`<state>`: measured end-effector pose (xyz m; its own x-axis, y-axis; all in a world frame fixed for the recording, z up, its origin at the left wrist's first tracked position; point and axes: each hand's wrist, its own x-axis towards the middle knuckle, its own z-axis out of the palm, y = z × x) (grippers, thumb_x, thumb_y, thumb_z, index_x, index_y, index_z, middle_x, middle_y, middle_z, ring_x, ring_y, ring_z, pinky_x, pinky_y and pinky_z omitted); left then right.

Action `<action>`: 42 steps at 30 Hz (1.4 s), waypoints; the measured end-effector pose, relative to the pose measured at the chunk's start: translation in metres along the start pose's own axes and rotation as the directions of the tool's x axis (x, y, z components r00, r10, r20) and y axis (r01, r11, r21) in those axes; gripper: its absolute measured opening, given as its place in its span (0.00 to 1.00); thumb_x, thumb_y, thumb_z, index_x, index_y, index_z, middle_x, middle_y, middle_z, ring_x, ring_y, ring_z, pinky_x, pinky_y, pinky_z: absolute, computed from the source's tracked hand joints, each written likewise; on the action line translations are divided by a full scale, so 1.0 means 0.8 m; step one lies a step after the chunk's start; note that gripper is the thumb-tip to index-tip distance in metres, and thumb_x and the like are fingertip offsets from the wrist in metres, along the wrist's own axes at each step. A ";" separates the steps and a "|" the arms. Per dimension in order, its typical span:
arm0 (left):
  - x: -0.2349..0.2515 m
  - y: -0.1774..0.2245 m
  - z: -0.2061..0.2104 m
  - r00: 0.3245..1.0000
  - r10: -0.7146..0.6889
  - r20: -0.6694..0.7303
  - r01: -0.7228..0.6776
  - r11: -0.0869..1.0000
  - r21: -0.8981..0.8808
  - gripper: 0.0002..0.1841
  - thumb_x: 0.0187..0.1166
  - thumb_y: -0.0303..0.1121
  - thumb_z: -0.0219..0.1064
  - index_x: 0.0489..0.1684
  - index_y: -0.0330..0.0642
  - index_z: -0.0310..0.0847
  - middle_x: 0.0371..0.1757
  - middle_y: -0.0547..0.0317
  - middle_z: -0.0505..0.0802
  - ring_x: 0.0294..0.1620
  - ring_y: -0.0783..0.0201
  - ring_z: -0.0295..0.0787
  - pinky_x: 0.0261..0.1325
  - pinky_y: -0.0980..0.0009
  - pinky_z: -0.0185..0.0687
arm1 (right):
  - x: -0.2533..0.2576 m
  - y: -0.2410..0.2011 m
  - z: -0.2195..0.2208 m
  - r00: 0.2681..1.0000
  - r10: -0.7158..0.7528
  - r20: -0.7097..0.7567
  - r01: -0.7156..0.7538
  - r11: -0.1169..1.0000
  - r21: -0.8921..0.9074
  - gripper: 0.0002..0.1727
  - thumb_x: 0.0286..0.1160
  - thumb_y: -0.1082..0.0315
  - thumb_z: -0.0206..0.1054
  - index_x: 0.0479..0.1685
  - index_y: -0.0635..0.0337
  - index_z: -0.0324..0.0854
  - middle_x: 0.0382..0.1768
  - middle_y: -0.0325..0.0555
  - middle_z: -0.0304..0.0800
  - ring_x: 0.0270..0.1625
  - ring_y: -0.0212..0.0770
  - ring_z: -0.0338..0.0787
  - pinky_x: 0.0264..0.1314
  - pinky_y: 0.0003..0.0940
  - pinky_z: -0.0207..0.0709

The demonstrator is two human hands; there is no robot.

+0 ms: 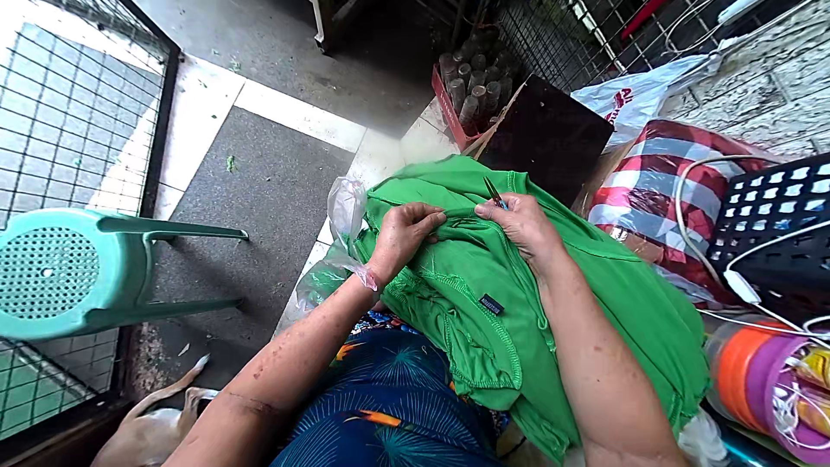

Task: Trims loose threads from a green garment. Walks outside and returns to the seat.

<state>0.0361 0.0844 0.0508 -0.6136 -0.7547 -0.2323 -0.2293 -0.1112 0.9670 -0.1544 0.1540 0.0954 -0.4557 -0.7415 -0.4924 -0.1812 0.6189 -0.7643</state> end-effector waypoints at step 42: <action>-0.111 0.016 -0.120 0.941 0.297 0.163 -0.329 0.681 0.654 0.06 0.76 0.25 0.68 0.34 0.34 0.91 0.32 0.48 0.92 0.33 0.54 0.91 0.41 0.55 0.88 | -0.082 -0.083 0.096 0.759 -0.593 0.267 0.651 0.690 -0.317 0.10 0.69 0.82 0.69 0.48 0.70 0.85 0.39 0.57 0.88 0.40 0.49 0.88 0.44 0.44 0.83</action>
<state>0.1602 0.0880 0.0941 -0.7688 -0.6375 0.0514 -0.4490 0.5952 0.6664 -0.0455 0.1418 0.1467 -0.0061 -0.9995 -0.0315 -0.6977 0.0268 -0.7159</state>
